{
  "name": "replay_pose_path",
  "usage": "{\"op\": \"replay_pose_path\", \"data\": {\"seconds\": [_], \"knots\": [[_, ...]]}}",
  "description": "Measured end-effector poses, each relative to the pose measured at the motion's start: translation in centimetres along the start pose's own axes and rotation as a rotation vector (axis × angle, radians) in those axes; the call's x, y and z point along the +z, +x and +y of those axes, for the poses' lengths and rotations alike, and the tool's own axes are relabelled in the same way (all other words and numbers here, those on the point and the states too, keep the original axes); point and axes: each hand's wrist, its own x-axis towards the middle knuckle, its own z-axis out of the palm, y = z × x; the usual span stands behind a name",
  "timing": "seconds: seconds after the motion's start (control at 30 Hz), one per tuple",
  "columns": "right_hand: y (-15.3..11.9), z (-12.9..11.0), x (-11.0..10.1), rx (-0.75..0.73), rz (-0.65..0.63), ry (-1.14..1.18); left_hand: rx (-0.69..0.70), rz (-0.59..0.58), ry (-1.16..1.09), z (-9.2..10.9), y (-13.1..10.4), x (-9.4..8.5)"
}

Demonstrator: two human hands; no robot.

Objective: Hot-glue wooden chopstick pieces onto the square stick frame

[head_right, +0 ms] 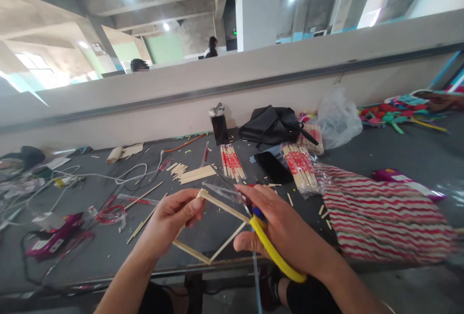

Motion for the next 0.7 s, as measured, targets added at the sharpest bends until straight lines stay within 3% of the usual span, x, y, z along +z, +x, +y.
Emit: {"op": "replay_pose_path", "data": {"seconds": [0.17, 0.23, 0.33, 0.53, 0.7], "knots": [[1.5, 0.1, 0.6, 0.091, -0.010, 0.161, -0.036, 0.016, -0.179, -0.9, -1.7, -0.7], [1.9, -0.2, 1.3, 0.121, -0.001, 0.122, -0.045, 0.031, -0.275, -1.3, -2.1, -1.0], [1.9, -1.1, 2.6, 0.052, -0.087, 0.018, -0.042, 0.012, -0.346, -1.6, -2.4, -1.4], [1.6, -2.0, 4.2, -0.017, -0.294, 0.027, -0.078, -0.025, -0.376, -3.1, -2.3, -1.5], [1.4, -1.4, 4.3, -0.036, -0.312, -0.005, -0.108, -0.035, -0.376, -3.9, -2.4, -1.2]]}}
